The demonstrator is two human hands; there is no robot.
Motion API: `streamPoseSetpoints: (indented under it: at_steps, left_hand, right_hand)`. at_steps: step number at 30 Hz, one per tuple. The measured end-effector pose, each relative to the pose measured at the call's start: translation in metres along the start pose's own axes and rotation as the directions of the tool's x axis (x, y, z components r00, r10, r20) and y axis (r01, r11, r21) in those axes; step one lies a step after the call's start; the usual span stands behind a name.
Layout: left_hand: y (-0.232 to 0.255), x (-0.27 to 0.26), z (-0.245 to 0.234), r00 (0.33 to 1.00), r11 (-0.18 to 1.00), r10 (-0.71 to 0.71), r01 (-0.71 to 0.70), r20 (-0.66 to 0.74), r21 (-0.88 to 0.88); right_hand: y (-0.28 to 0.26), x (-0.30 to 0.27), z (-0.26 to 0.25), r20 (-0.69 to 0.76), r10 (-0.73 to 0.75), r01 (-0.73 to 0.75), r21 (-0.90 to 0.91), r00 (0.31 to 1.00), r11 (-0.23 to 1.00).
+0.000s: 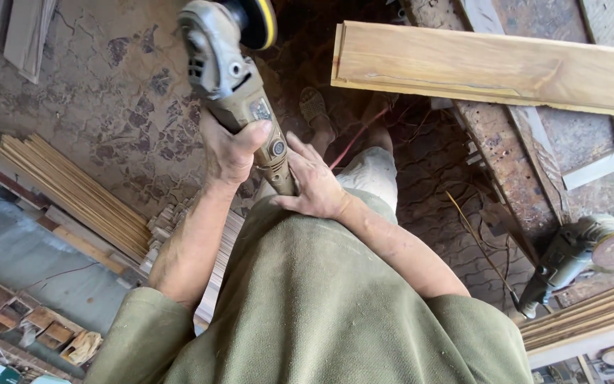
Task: Sanding a wooden board using an angle grinder and applying a liquid substance.
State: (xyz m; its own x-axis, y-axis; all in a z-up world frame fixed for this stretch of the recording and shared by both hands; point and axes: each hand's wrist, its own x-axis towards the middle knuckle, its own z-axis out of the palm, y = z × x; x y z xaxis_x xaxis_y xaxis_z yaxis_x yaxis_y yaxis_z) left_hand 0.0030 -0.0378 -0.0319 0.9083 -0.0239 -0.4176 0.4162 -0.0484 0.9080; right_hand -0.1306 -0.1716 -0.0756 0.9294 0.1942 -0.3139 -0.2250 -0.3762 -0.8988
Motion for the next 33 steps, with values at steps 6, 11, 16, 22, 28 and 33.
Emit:
streamPoseSetpoints:
  at_steps: [6, 11, 16, 22, 28, 33]
  left_hand:
    - [0.016, 0.024, 0.007, 0.963, 0.706, -0.270, 0.182, 0.023, 0.684]
    - [-0.008, 0.037, 0.007, 0.898, 0.438, -0.406, 0.029, 0.169, 0.899]
    - [-0.001, 0.044, 0.017, 0.885, 0.463, -0.404, -0.020, 0.231, 0.886]
    - [0.013, 0.045, 0.027, 0.851, 0.426, -0.467, -0.021, 0.239, 0.905]
    - [-0.004, 0.032, 0.021, 0.824, 0.363, -0.529, 0.004, 0.202, 0.932]
    - [-0.019, 0.004, 0.006, 0.787, 0.360, -0.583, 0.024, 0.205, 0.932]
  right_hand:
    - [0.045, 0.006, -0.052, -0.209, 0.545, -0.380, 0.519, 0.812, 0.765]
    - [0.094, 0.021, -0.120, -0.144, 0.885, 0.127, 0.987, 0.444, 0.097]
    - [0.147, 0.011, -0.122, -0.212, 0.879, 0.172, 0.974, 0.428, 0.151]
    - [0.135, 0.015, -0.122, -0.235, 0.882, 0.201, 0.966, 0.408, 0.164]
    - [0.137, 0.014, -0.121, -0.230, 0.878, 0.198, 0.967, 0.420, 0.158]
    - [0.135, 0.017, -0.124, -0.218, 0.891, 0.187, 0.970, 0.398, 0.154]
